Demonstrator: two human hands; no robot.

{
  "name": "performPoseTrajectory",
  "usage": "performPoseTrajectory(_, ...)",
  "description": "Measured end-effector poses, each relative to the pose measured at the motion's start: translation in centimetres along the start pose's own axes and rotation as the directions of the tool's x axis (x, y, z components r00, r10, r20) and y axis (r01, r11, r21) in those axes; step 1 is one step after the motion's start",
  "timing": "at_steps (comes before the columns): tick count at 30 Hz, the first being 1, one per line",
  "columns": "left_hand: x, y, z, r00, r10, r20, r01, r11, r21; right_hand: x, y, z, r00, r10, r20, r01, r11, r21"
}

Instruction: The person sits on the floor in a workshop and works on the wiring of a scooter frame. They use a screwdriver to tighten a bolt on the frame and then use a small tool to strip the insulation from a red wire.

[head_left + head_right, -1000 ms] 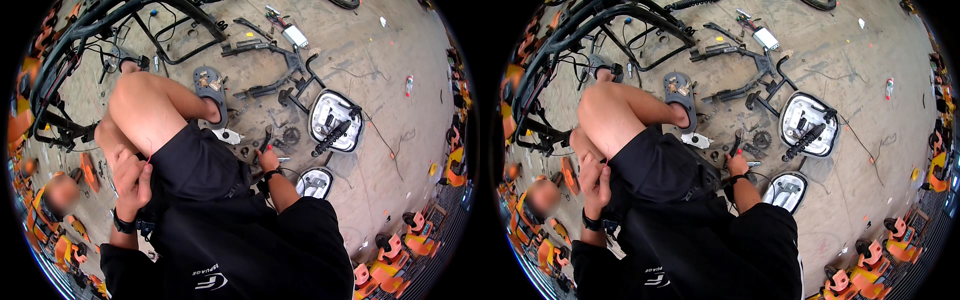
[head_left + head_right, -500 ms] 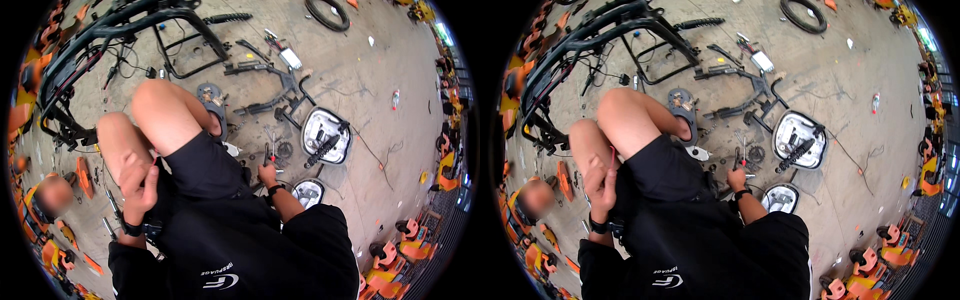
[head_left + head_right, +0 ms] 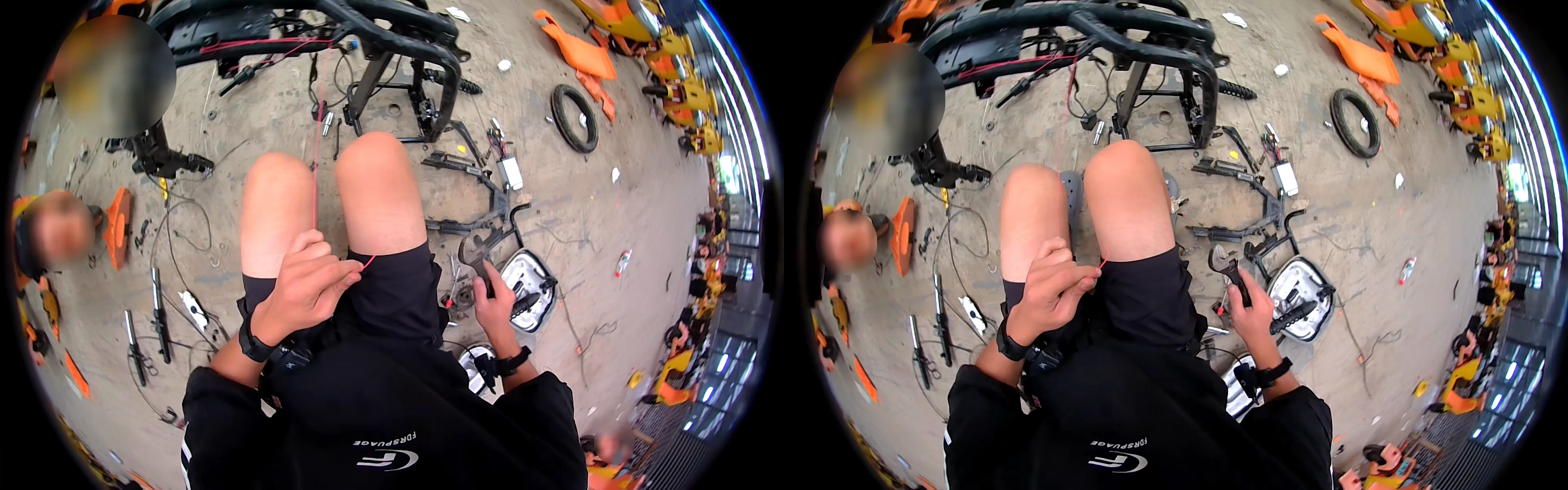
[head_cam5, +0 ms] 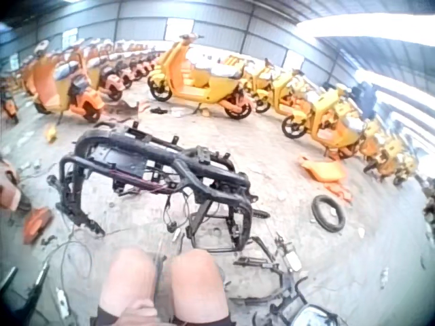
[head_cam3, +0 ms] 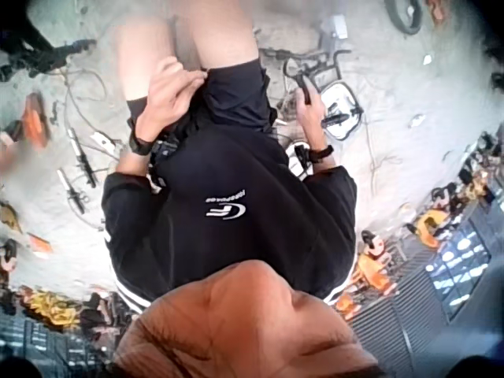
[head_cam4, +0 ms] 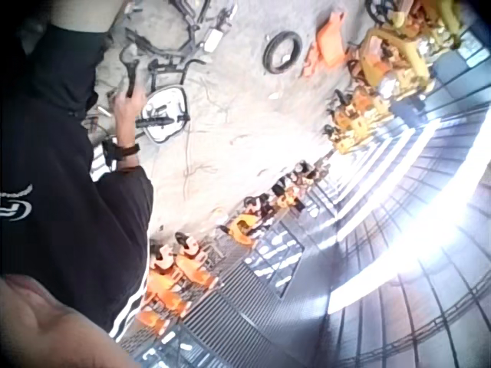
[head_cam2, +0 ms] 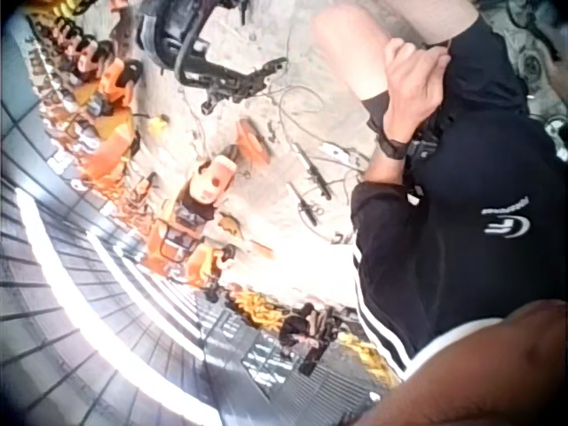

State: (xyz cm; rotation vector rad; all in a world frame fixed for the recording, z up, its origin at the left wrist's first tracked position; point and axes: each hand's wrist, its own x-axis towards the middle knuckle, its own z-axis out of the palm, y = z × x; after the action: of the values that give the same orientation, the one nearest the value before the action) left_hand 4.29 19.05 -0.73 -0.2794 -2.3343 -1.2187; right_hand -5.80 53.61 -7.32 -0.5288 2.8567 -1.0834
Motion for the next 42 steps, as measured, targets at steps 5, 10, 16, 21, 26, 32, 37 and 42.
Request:
performPoseTrajectory(5, -0.8, -0.4, 0.0, 0.992, 0.042, -0.121, -0.044, 0.999, -0.013, 2.1, -6.3, -1.8, 0.992, -0.036, 0.120, -0.015, 0.916, 0.401)
performPoseTrajectory(10, -1.4, -0.2, -0.1, 0.968, 0.157, -0.194, -0.164, 0.986, -0.025, 3.1, -13.3, -1.7, 0.875, 0.029, 0.483, -0.369, 0.684, 0.630)
performPoseTrajectory(16, -3.1, 1.7, -2.0, 0.965, 0.233, -0.122, -0.208, 0.959, 0.190, 5.0, -17.6, -0.2, 0.824, -0.123, 0.553, -0.244, 0.803, 0.543)
performPoseTrajectory(21, -3.8, 1.7, -1.8, 0.960, 0.247, -0.133, -0.226, 0.962, 0.155, 6.2, -19.2, 0.3, 0.794, -0.114, 0.597, -0.164, 0.906, 0.391)
performPoseTrajectory(26, -3.9, 2.2, -2.0, 0.954, 0.252, -0.165, -0.237, 0.966, 0.104, 6.5, -19.9, 1.8, 0.782, -0.146, 0.606, -0.073, 0.944, 0.323)
performPoseTrajectory(32, -4.1, 2.6, -1.3, 0.952, 0.225, -0.206, -0.224, 0.974, 0.024, 6.0, -19.5, 2.9, 0.759, -0.188, 0.623, -0.048, 0.938, 0.343)
performPoseTrajectory(37, -4.1, 2.9, -1.3, 0.953, 0.207, -0.223, -0.209, 0.978, 0.015, 6.2, -18.9, 3.2, 0.763, -0.302, 0.572, 0.080, 0.922, 0.380)
performPoseTrajectory(42, -4.0, 2.8, -1.3, 0.957, 0.200, -0.211, -0.202, 0.979, 0.013, 6.2, -18.3, 3.0, 0.773, -0.318, 0.550, 0.099, 0.915, 0.390)
